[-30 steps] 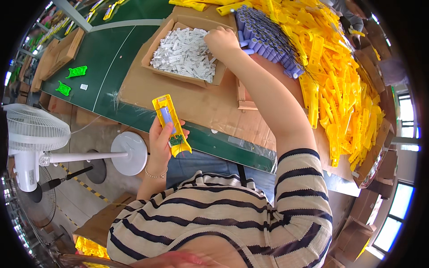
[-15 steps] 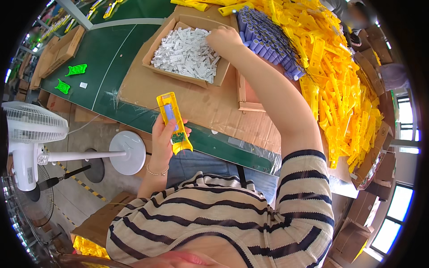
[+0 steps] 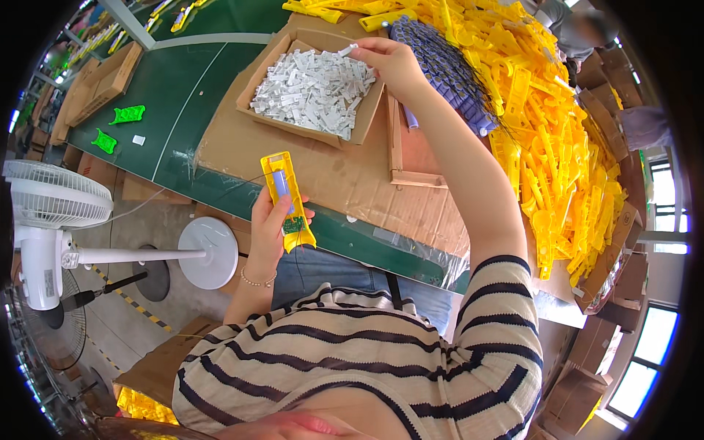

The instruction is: Assembling small electronic components including circuit boards and batteries into yellow plastic casings on an industrial production line.

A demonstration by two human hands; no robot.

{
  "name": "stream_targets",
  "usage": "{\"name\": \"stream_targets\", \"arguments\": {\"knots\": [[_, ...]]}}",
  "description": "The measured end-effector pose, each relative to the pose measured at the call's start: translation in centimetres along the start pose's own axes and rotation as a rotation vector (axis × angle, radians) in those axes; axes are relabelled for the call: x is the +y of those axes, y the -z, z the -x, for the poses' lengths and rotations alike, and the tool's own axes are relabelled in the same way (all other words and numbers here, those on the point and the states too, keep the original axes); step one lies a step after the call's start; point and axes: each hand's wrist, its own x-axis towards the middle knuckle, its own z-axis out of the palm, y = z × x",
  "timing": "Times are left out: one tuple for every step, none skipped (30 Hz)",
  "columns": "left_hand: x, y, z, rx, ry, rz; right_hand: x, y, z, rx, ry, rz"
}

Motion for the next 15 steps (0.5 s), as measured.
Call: {"name": "stream_targets", "arguments": {"knots": [[0.1, -0.2, 0.0, 0.004, -0.003, -0.001, 0.1, 0.2, 0.2, -0.035, 0.011, -0.243], [0.1, -0.4, -0.1, 0.006, -0.005, -0.002, 0.3, 0.5, 0.7, -0.030, 0.011, -0.243], [0.3, -0.5, -0.1, 0.008, -0.006, -0.002, -0.2, 0.3, 1.8, -0.086, 0.046, -0.433], [0.4, -0.6, 0.0, 0.025, -0.006, -0.007, -0.7, 0.0, 3.1, -0.143, 0.080, -0.624], [0.5, -0.8, 0.0, 0.042, -0.005, -0.011, -1.0, -0.1, 4.1, -0.194, 0.126, -0.661], [0.7, -1.1, 0.0, 0.042, -0.005, -0.012, -1.2, -0.2, 5.2, -0.193, 0.127, -0.661], [0.9, -1.6, 0.0, 0.024, -0.026, -0.012, -1.5, -0.3, 6.4, -0.225, 0.131, -0.751], [1.2, -2.0, 0.0, 0.007, -0.048, -0.013, -1.7, -0.3, 7.6, -0.256, 0.135, -0.840], [1.3, -2.7, -0.2, -0.001, -0.043, -0.014, -1.6, 0.1, 8.7, -0.270, 0.129, -0.890], [1.4, -3.3, -0.4, -0.029, -0.062, -0.006, -1.7, 0.1, 9.7, -0.261, 0.129, -0.892], [1.4, -3.9, -0.5, -0.058, -0.082, 0.002, -1.7, -0.2, 10.8, -0.286, 0.152, -0.998], [1.4, -4.7, -0.5, -0.066, -0.077, -0.001, -1.8, -0.3, 11.9, -0.308, 0.177, -1.103], [1.5, -5.5, -0.5, -0.086, -0.093, -0.015, -1.8, -0.3, 12.8, -0.298, 0.180, -1.103], [1.5, -6.1, -0.4, -0.105, -0.109, -0.029, -1.8, -0.2, 13.8, -0.269, 0.176, -1.144], [1.7, -6.3, -0.3, -0.173, -0.076, -0.003, -1.8, -0.2, 14.6, -0.244, 0.173, -1.188]]}}
